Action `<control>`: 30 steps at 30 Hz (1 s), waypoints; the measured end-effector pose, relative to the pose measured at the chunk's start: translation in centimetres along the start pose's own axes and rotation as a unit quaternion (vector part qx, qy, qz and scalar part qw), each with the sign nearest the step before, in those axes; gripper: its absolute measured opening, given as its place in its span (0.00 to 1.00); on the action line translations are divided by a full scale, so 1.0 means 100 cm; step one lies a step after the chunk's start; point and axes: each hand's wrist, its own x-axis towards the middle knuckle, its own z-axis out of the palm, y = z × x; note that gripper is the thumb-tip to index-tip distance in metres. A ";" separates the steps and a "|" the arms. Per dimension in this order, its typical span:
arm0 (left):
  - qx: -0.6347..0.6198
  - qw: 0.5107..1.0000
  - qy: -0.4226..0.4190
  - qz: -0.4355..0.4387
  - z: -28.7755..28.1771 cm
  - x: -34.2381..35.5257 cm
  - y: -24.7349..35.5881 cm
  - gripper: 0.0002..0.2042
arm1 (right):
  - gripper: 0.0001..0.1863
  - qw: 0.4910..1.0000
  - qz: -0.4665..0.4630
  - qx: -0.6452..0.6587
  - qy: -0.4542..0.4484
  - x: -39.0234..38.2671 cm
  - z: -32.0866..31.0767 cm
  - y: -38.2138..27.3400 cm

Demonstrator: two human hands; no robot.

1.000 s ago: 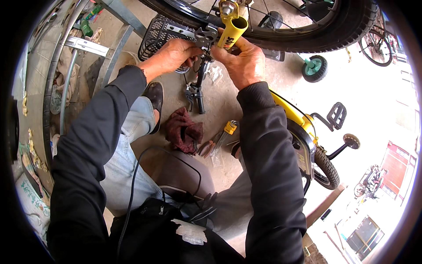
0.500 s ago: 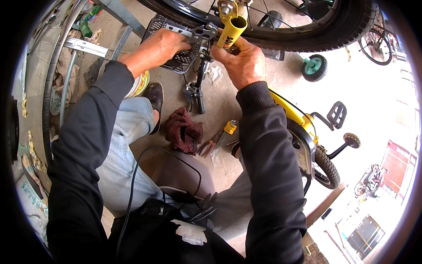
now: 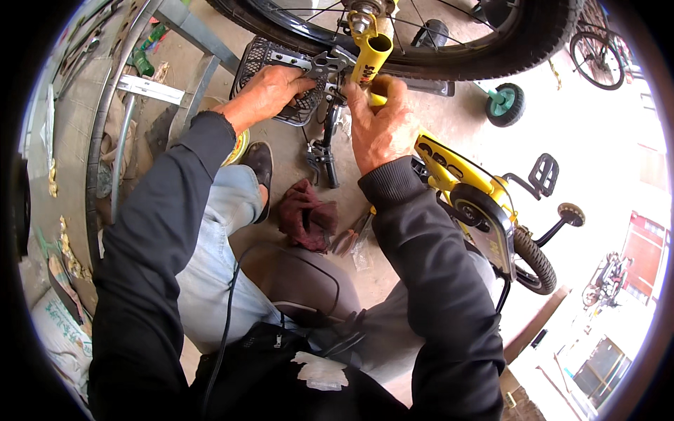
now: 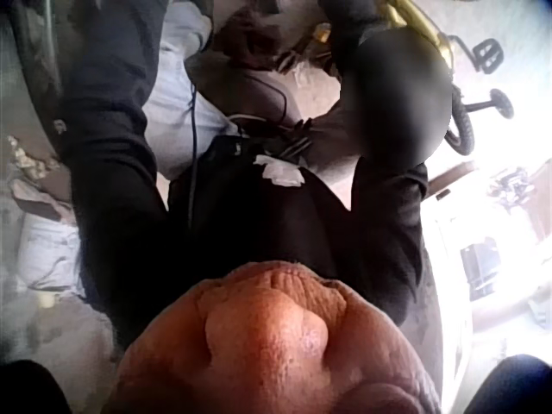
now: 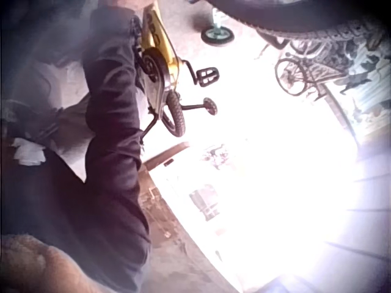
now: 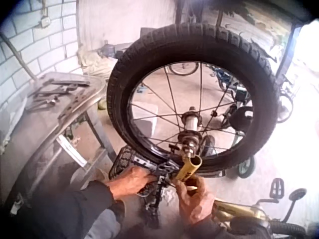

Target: The person is sitting on the floor repairing a yellow bicycle. They use a yellow tool to adjust the rear wheel hub and chain area, then wipe the wheel with a cloth. Finally, they attach a metal pedal to the crank arm.

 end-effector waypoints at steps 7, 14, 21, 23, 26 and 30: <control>-0.279 0.918 -0.072 -0.274 0.035 0.008 0.003 0.13 | 0.30 0.977 0.110 0.075 -0.166 -0.019 0.048 0.050; -0.254 0.933 -0.116 -0.225 0.025 0.018 0.015 0.16 | 0.33 0.991 0.026 0.090 -0.100 -0.017 0.062 0.047; -0.228 0.929 -0.201 -0.211 0.008 0.013 0.008 0.17 | 0.29 0.968 0.059 0.213 -0.117 -0.005 0.083 0.056; -0.136 0.946 -0.216 -0.198 -0.004 0.016 0.017 0.15 | 0.29 0.976 0.048 0.194 -0.086 -0.006 0.089 0.055; 0.003 0.959 -0.241 -0.151 -0.037 0.017 0.027 0.12 | 0.31 0.979 0.098 0.141 -0.108 -0.006 0.085 0.043; -0.033 0.978 -0.077 -0.191 -0.072 0.033 0.075 0.12 | 0.31 0.988 0.106 0.077 -0.087 -0.003 0.082 0.046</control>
